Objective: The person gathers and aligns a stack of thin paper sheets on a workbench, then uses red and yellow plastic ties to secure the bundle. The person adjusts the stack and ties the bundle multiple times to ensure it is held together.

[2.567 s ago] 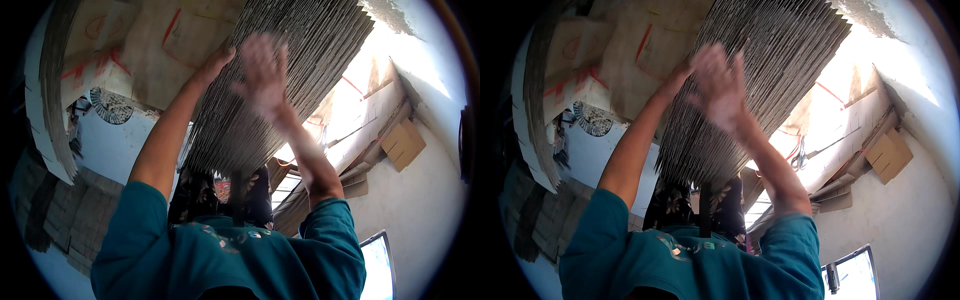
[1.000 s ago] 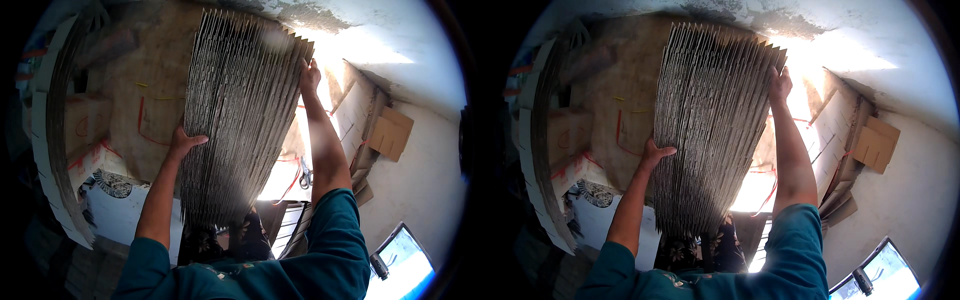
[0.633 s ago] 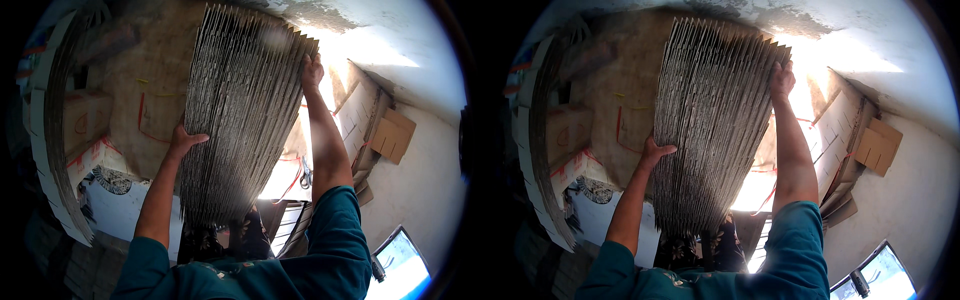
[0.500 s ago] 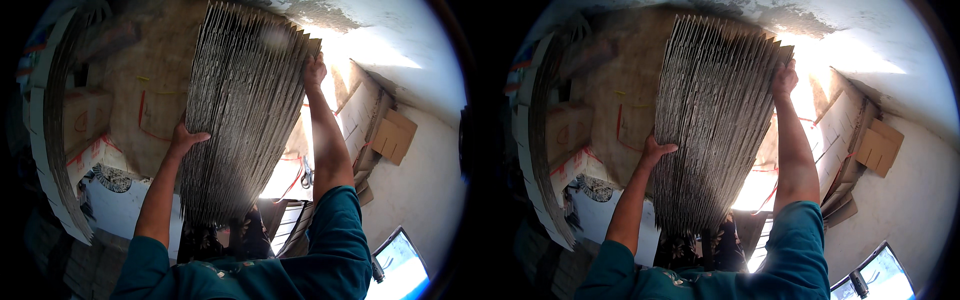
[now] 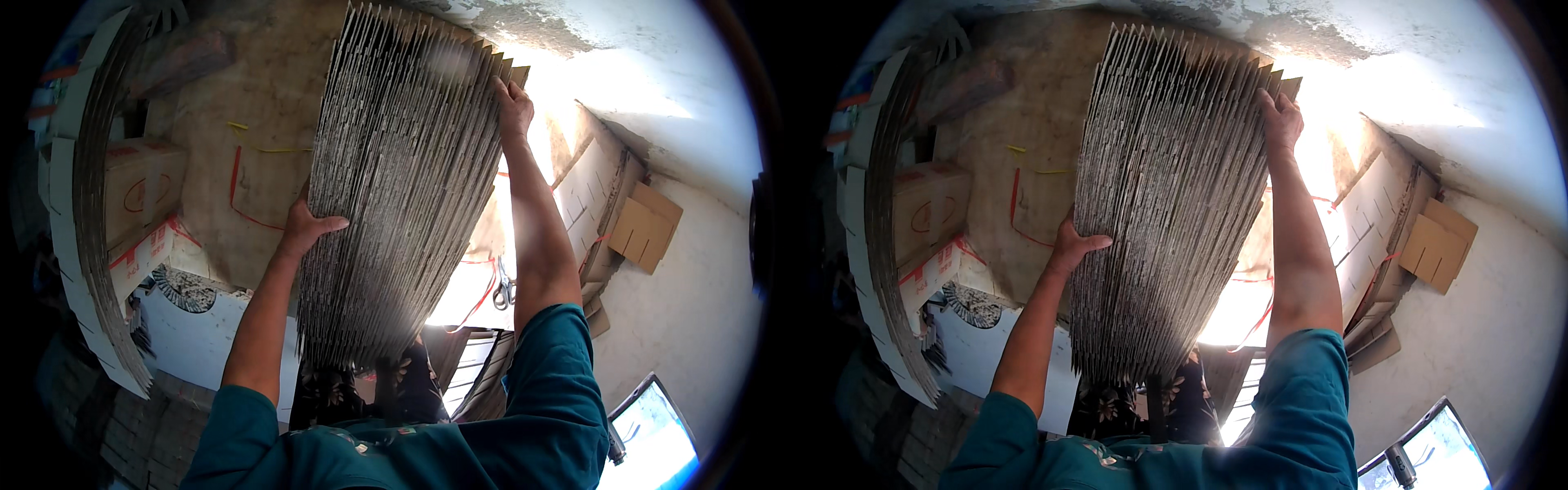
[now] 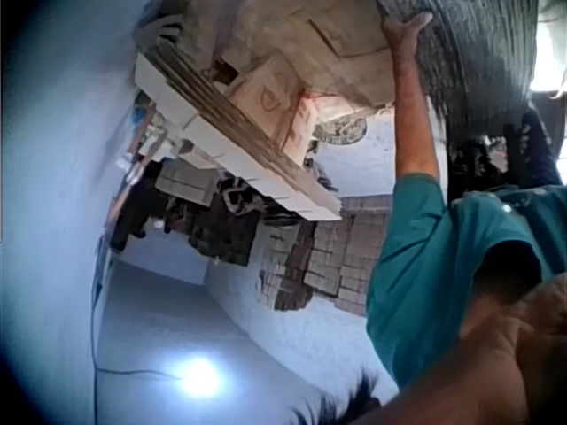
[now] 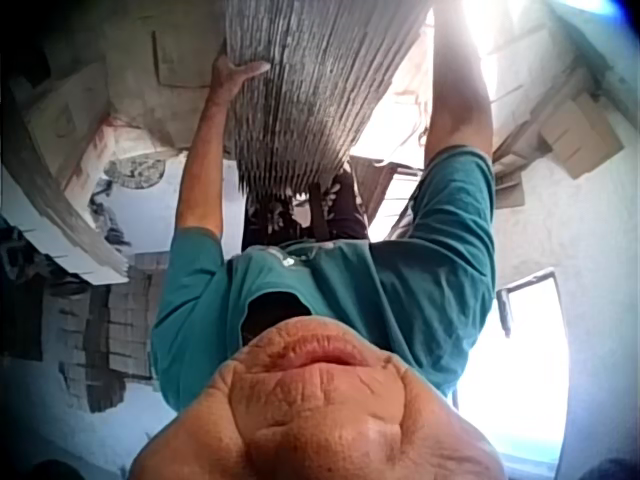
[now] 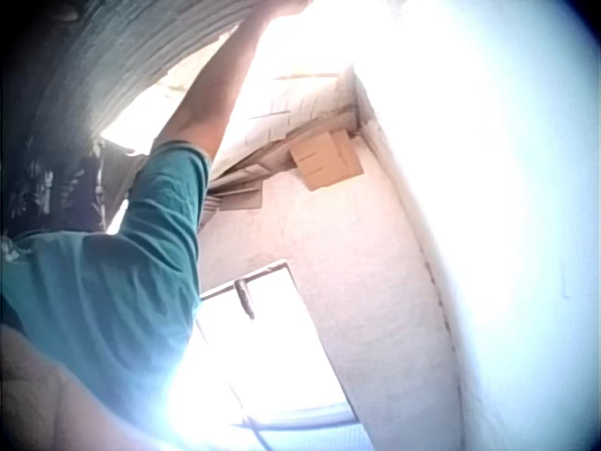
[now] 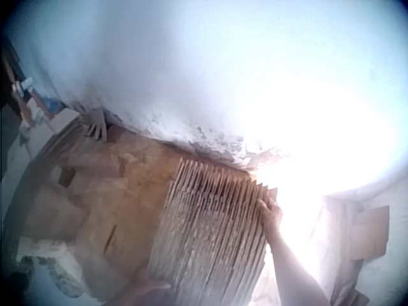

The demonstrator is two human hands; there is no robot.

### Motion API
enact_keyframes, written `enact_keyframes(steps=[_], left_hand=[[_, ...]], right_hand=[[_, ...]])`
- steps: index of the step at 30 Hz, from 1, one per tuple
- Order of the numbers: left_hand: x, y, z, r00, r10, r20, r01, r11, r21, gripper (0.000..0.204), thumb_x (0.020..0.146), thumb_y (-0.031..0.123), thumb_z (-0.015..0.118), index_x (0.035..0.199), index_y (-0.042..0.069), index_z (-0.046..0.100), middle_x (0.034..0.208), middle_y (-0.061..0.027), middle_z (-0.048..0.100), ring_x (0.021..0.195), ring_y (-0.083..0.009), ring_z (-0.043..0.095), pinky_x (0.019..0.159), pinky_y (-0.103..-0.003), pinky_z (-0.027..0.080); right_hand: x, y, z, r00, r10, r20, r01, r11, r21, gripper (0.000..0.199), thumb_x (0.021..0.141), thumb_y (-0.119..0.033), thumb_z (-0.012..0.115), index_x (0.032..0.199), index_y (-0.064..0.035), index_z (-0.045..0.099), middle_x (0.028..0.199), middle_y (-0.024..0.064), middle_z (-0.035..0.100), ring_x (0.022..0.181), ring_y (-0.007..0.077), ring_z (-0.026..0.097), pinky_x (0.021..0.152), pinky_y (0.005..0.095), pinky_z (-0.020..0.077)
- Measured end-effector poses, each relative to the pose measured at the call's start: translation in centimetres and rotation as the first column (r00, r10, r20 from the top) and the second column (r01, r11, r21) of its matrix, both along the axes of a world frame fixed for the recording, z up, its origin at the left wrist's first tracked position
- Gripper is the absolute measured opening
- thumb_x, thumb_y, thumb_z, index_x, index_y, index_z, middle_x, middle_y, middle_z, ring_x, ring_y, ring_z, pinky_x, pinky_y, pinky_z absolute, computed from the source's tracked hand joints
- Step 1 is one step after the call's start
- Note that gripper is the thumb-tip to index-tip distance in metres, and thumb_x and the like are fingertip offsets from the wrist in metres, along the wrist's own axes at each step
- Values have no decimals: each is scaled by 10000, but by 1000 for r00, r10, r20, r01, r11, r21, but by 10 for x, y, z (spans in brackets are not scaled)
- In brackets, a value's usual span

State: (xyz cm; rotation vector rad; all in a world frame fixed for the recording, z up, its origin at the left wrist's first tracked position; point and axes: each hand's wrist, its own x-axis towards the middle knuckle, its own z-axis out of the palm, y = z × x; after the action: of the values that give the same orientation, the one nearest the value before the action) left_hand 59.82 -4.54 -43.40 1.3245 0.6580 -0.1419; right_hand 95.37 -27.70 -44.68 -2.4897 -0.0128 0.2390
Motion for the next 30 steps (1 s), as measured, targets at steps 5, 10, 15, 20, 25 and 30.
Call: enact_keyframes(steps=[5,10,15,20,25,30], left_hand=[[0,0,0,1000,0,-6,0,1000,4,904,568,186,816,1338,-2,381,1236,-118,525,1141,-238,496,998,-340,367],[-3,3,-3,1000,-12,-21,13,999,46,928,561,183,818,1349,-6,365,1245,-125,521,1150,-237,492,1002,-342,365],[0,2,-2,1000,-20,-10,20,999,38,926,562,186,820,1348,-4,366,1245,-125,522,1149,-240,494,1004,-342,366],[-2,4,-4,1000,-16,-14,16,1000,7,913,572,199,823,1343,0,376,1242,-120,524,1149,-238,493,1004,-340,367],[-2,4,-3,1000,-3,20,4,999,-49,903,581,206,824,1343,8,381,1246,-114,519,1149,-240,489,1001,-344,367],[0,4,-2,1000,-18,7,18,1000,-16,899,580,202,821,1341,8,384,1250,-112,517,1150,-238,489,1002,-341,364]], right_hand=[[-3,4,-8,993,10,118,0,997,-80,450,762,-435,663,972,-37,642,1058,223,601,1076,325,540,901,407,403],[-10,11,-3,986,4,170,-8,1000,22,355,781,-280,637,1077,-84,640,1116,198,598,1095,322,546,932,375,414],[2,2,-20,968,38,247,-50,998,40,292,806,-202,589,1077,-120,661,1167,170,584,1112,303,541,951,352,410],[6,16,-10,1000,7,1,-6,996,-85,333,805,-357,613,1034,-127,687,1264,208,510,1224,312,448,993,372,377],[-6,35,7,1000,-27,5,27,980,-198,403,768,-431,647,1061,-156,682,1351,245,411,1273,316,395,1021,391,349],[-6,32,-8,984,-30,174,26,999,26,366,773,-347,651,1107,-196,661,1428,228,300,1309,326,336,1045,389,323]])
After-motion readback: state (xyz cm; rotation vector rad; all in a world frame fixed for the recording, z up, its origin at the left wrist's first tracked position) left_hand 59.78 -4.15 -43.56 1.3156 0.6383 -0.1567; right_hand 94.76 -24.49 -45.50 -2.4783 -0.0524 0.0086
